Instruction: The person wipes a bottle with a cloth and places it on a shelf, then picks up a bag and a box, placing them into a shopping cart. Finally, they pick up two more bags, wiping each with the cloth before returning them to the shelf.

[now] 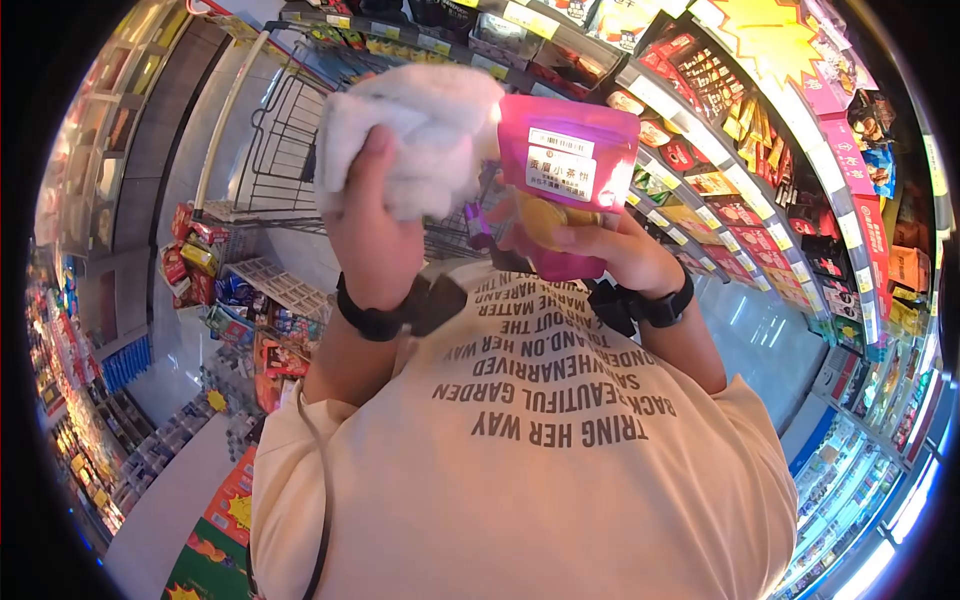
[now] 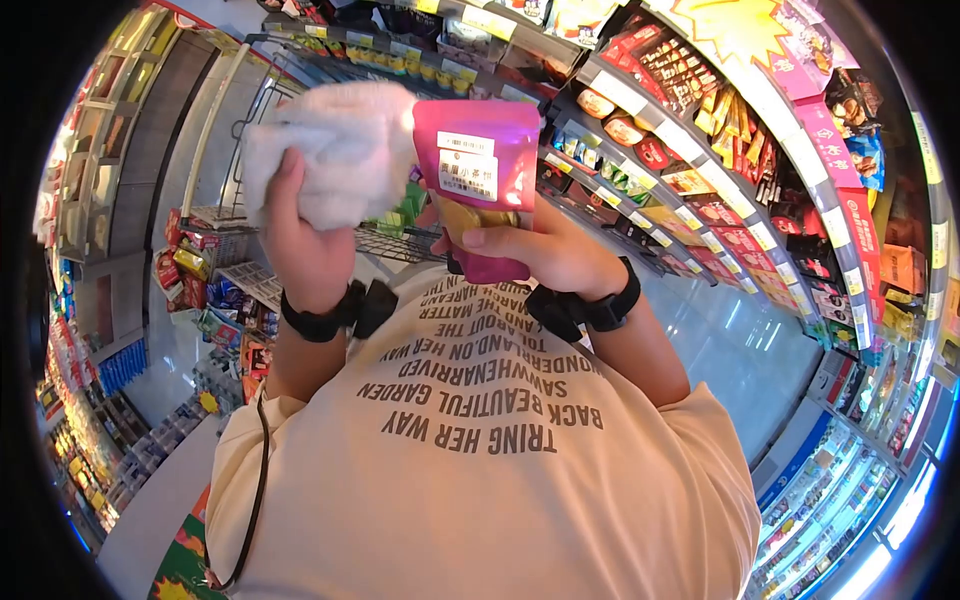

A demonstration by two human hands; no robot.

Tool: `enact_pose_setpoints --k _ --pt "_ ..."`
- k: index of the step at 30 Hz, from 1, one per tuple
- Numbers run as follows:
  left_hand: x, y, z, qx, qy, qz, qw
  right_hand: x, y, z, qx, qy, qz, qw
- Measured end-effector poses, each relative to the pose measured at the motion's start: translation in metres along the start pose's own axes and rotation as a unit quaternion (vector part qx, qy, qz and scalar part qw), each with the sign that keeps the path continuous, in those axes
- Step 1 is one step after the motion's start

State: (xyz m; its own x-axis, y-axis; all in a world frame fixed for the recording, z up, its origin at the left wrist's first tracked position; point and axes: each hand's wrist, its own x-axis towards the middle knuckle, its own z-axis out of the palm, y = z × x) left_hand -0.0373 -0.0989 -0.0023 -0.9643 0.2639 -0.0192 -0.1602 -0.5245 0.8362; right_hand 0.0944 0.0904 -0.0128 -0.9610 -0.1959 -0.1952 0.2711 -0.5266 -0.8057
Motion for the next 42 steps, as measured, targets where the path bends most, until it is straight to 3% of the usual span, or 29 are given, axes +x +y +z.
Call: enact_pose_setpoints --k 1,2,3,5,6,8,9,12,15,18,19,22,24,29,33,37,39,42 --pt "0.002 0.003 0.001 0.173 -0.038 0.139 0.974 0.0 0.001 0.001 0.001 -0.003 0.004 1.0" --pt "0.007 0.005 0.003 0.339 -0.074 0.27 0.898 0.001 0.002 0.0 -0.016 -0.004 0.01 1.0" --pt "0.014 0.021 0.016 0.363 -0.164 0.378 0.836 0.002 0.002 -0.001 -0.032 -0.005 0.016 0.999" --pt "0.022 0.018 0.033 0.385 -0.26 0.498 0.732 0.004 -0.001 0.001 -0.095 0.019 0.062 0.993" --pt "0.015 0.006 0.041 0.391 -0.267 0.488 0.734 0.004 -0.005 0.003 -0.139 0.041 0.105 0.984" --pt "-0.007 -0.013 0.057 0.403 -0.278 0.433 0.757 0.004 -0.005 0.0 -0.193 0.078 0.105 0.972" --pt "-0.016 -0.02 0.061 0.389 -0.304 0.395 0.775 0.004 -0.003 -0.001 -0.202 0.09 0.059 0.974" --pt "-0.032 -0.025 0.061 0.401 -0.337 0.404 0.75 0.003 0.006 -0.008 -0.225 0.123 -0.068 0.964" --pt "-0.036 -0.015 0.061 0.286 -0.401 0.34 0.801 0.005 0.014 -0.012 -0.236 0.141 -0.125 0.953" --pt "-0.025 0.002 0.049 0.138 -0.437 0.149 0.876 0.005 0.016 -0.008 -0.227 0.136 -0.139 0.954" --pt "-0.021 0.007 0.042 0.067 -0.402 0.037 0.912 0.006 0.017 -0.009 -0.219 0.13 -0.14 0.957" --pt "-0.011 0.007 0.023 -0.097 -0.185 -0.09 0.974 0.006 0.021 -0.013 -0.159 0.104 -0.106 0.976" --pt "0.013 0.01 0.001 -0.235 -0.012 -0.166 0.958 0.003 0.019 -0.012 -0.092 0.1 -0.051 0.989" --pt "0.027 0.01 -0.031 -0.237 -0.014 -0.135 0.962 -0.002 0.012 -0.006 0.065 0.028 -0.057 0.996" --pt "0.03 -0.008 -0.045 -0.222 0.04 -0.174 0.958 -0.007 0.017 -0.007 -0.026 0.063 -0.074 0.995" --pt "0.017 -0.015 -0.035 -0.214 0.022 -0.187 0.959 -0.005 0.014 -0.004 -0.059 0.061 -0.079 0.993" --pt "0.014 -0.023 -0.042 -0.01 0.009 -0.033 0.999 -0.006 0.008 0.001 -0.086 0.058 -0.072 0.992" --pt "0.018 0.002 -0.03 0.132 -0.084 0.102 0.982 -0.007 -0.01 0.005 -0.142 0.009 0.024 0.989"
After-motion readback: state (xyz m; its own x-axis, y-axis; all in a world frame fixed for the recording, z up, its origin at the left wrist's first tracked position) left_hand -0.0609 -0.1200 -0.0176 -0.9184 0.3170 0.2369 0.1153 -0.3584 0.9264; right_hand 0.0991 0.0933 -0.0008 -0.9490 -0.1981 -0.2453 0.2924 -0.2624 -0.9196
